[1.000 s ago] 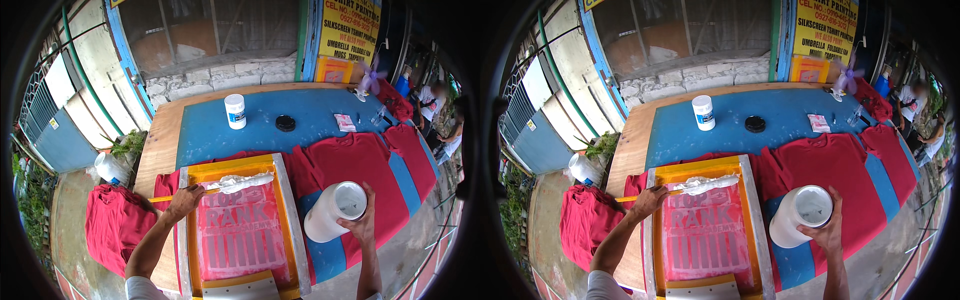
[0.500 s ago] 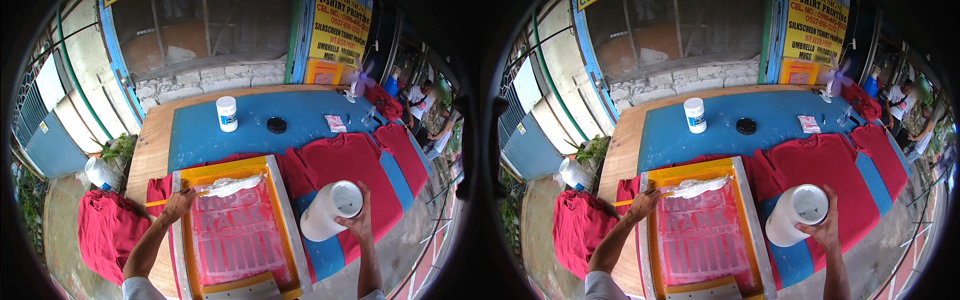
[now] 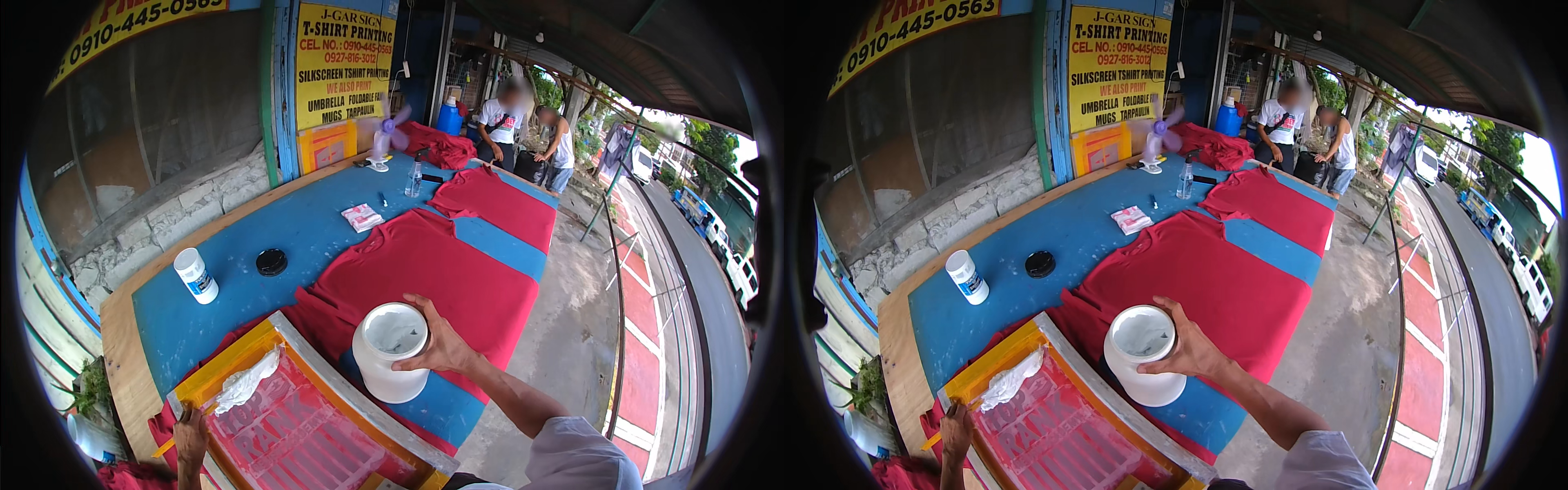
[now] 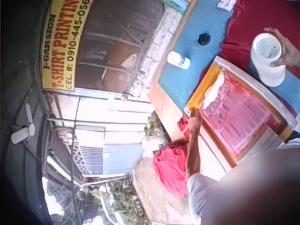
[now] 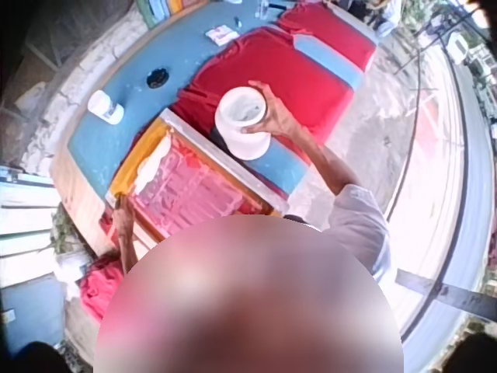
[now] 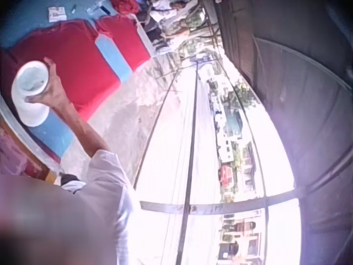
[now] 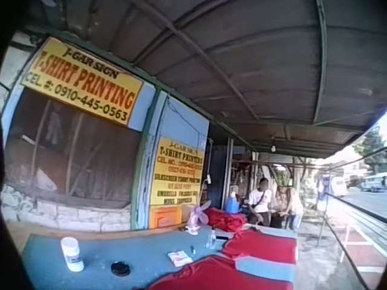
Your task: The person scoops white ink from a container onto a screen-printing frame and spreads it with a squeegee. They then pull the squeegee across the screen to print a design onto a red t-shirt laid on the table. Another person removes the printed shirt and places a new one for the next print.
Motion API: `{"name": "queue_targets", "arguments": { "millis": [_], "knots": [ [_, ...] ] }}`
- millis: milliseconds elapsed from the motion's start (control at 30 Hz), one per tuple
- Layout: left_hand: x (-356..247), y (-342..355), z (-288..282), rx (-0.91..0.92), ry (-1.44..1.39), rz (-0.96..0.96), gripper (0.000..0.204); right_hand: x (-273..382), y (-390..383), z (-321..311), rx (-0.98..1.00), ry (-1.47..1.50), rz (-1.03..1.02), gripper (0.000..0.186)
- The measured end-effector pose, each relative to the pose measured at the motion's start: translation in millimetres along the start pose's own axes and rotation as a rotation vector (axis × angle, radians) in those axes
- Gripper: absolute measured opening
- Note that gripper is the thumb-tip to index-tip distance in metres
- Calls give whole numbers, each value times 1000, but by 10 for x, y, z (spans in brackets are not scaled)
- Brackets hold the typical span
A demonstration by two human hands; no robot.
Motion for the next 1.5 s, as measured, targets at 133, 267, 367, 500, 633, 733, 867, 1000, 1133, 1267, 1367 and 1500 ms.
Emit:
{"name": "queue_targets", "arguments": {
  "millis": [133, 267, 367, 500, 633, 733, 867, 1000, 1133, 1267, 1367, 1500],
  "knots": [
    [-5, 51, -44, -28, 38, 30, 7, 20, -17, -21, -11, -9, -4, 143],
    [-56, 91, -71, -13, 33, 50, 6, -25, -20, -7, -26, 3, -30, 140],
    [-62, 72, -87, -21, 5, -5, 6, -104, -24, 9, -44, 66, -47, 139],
    [-67, 20, -121, 55, 113, -51, 11, -144, 24, 89, -77, 369, -121, 141],
    [-151, 59, -200, -10, 107, 8, 13, -139, 31, 106, -110, 348, -95, 145],
    [-180, 68, -271, -35, 101, 9, 14, -143, 10, 101, -121, 341, -72, 146],
    [-113, 46, -357, -30, 124, 37, 15, -148, 12, 106, -123, 353, -108, 146],
    [-48, 36, -268, -47, 117, 51, 15, -161, 17, 109, -117, 375, -86, 147],
    [-40, 137, 17, -50, 47, 24, 16, -144, 10, 108, -118, 366, -85, 147],
    [22, 144, 95, -27, 46, 13, 17, -109, 1, 108, -130, 320, -102, 147],
    [87, 14, -56, -50, 68, 4, 17, -104, -4, 117, -132, 355, -84, 148],
    [187, -189, -286, -17, 63, -47, 17, -127, -7, 104, -146, 315, -68, 147]
  ]
}}
Point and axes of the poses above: each hand's wrist, its own y-axis towards the middle knuckle, its own z-axis out of the palm, x = y × z, the point moved 4 cm from there along y, towards the middle knuckle, and after that the axes turned 11 degrees about x, right-handed, at the moved point
